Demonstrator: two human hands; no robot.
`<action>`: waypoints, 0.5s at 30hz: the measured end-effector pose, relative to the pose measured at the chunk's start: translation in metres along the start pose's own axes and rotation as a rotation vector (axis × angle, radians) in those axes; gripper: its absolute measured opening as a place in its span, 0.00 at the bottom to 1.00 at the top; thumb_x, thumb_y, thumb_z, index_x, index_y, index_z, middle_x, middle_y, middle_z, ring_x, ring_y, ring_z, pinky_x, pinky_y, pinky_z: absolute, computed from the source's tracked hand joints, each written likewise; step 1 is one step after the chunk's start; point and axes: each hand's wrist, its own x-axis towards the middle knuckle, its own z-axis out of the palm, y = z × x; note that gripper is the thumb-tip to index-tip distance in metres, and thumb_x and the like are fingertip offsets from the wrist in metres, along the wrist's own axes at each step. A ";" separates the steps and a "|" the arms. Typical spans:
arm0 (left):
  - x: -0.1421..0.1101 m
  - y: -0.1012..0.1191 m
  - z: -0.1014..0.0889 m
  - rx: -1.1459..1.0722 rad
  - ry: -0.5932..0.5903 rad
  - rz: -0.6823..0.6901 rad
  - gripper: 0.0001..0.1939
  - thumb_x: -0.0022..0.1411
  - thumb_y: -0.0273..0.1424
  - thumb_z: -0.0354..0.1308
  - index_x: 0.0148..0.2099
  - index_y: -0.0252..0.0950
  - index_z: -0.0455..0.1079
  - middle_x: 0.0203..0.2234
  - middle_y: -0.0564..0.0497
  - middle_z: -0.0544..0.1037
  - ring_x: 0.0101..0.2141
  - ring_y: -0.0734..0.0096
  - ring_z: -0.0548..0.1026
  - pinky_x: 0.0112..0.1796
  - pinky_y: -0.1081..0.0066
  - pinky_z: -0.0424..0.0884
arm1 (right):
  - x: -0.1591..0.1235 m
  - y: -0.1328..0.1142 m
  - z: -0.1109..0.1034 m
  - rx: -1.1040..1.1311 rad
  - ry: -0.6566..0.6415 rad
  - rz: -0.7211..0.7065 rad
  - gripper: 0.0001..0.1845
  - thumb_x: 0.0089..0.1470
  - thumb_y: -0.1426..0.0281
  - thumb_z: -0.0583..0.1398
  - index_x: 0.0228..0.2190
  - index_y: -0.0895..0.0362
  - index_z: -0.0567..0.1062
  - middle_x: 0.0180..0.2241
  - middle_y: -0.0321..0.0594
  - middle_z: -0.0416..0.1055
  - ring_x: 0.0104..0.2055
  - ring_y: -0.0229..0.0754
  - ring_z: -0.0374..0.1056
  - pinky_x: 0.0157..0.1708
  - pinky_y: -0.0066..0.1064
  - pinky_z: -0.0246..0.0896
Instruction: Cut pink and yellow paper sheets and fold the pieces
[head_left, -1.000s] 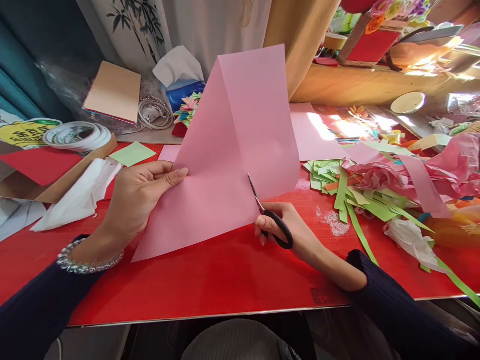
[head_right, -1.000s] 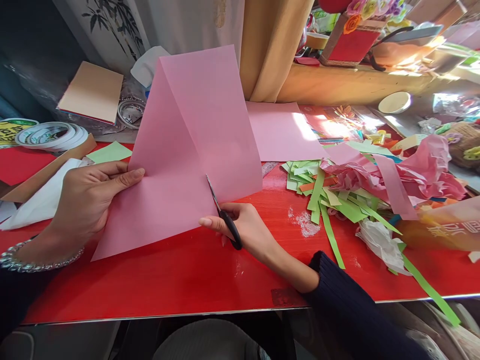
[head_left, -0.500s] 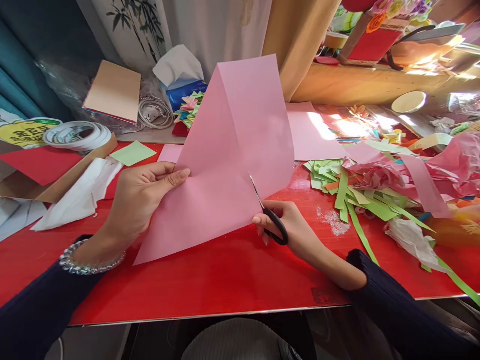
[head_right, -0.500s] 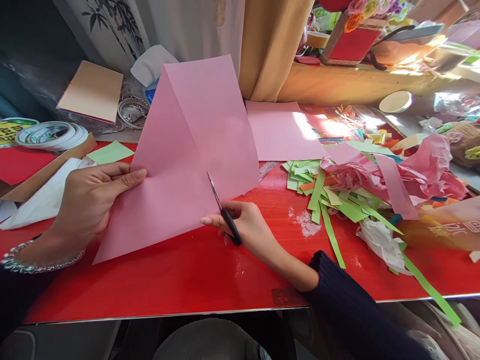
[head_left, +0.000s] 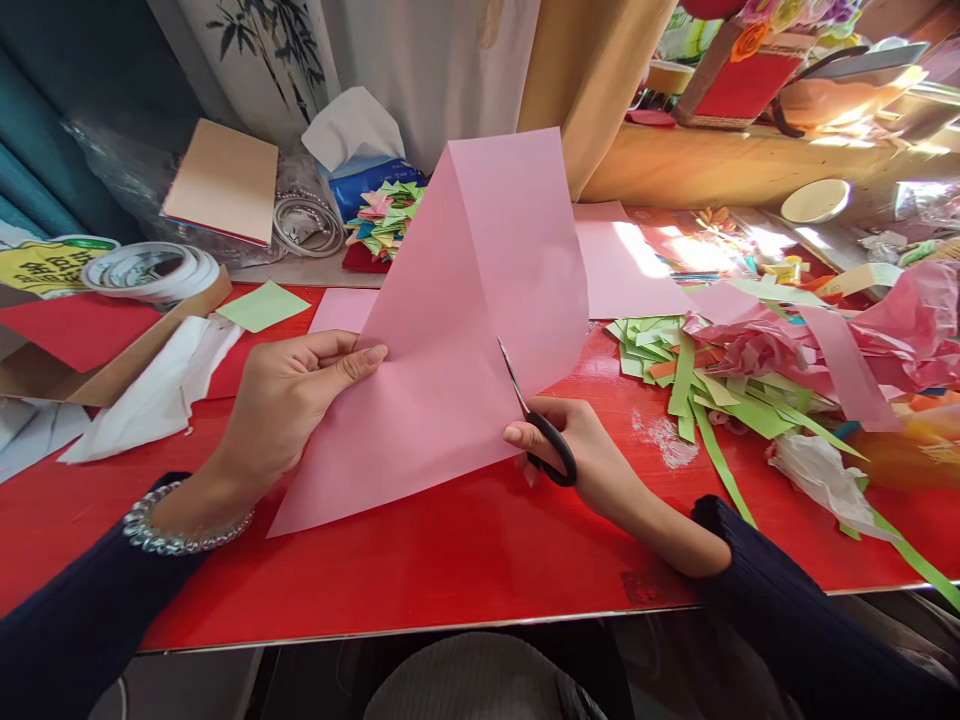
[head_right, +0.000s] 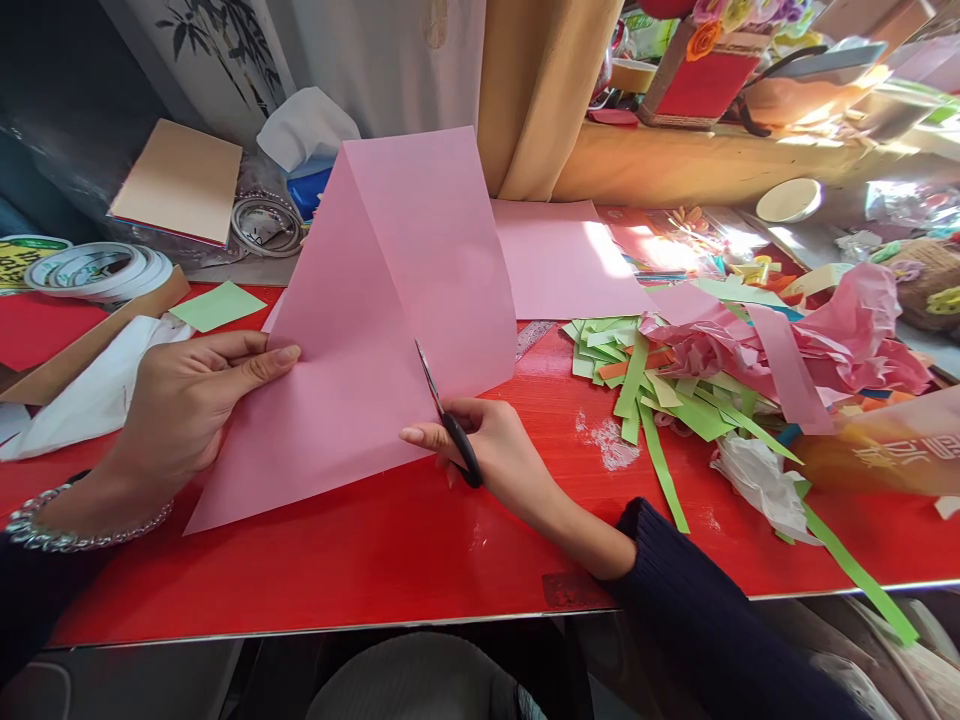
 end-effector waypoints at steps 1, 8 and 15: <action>0.000 0.000 0.000 0.002 0.000 0.003 0.11 0.46 0.34 0.69 0.34 0.37 0.78 0.27 0.54 0.80 0.26 0.78 0.72 0.22 0.82 0.67 | 0.000 0.000 0.000 -0.002 0.000 -0.003 0.25 0.42 0.51 0.65 0.17 0.56 0.61 0.13 0.28 0.58 0.14 0.30 0.55 0.14 0.24 0.45; -0.004 0.001 -0.001 0.043 -0.034 -0.010 0.11 0.47 0.35 0.69 0.35 0.40 0.78 0.27 0.55 0.79 0.26 0.79 0.71 0.23 0.82 0.68 | 0.000 0.005 -0.003 0.006 -0.022 -0.041 0.24 0.44 0.52 0.64 0.19 0.57 0.63 0.16 0.27 0.52 0.16 0.29 0.52 0.15 0.24 0.43; -0.004 -0.001 0.001 0.025 -0.019 -0.007 0.12 0.46 0.35 0.69 0.35 0.39 0.78 0.26 0.55 0.79 0.25 0.78 0.72 0.22 0.81 0.68 | 0.002 0.001 -0.002 -0.013 0.003 -0.033 0.24 0.42 0.53 0.66 0.18 0.57 0.62 0.17 0.27 0.50 0.16 0.28 0.50 0.15 0.24 0.42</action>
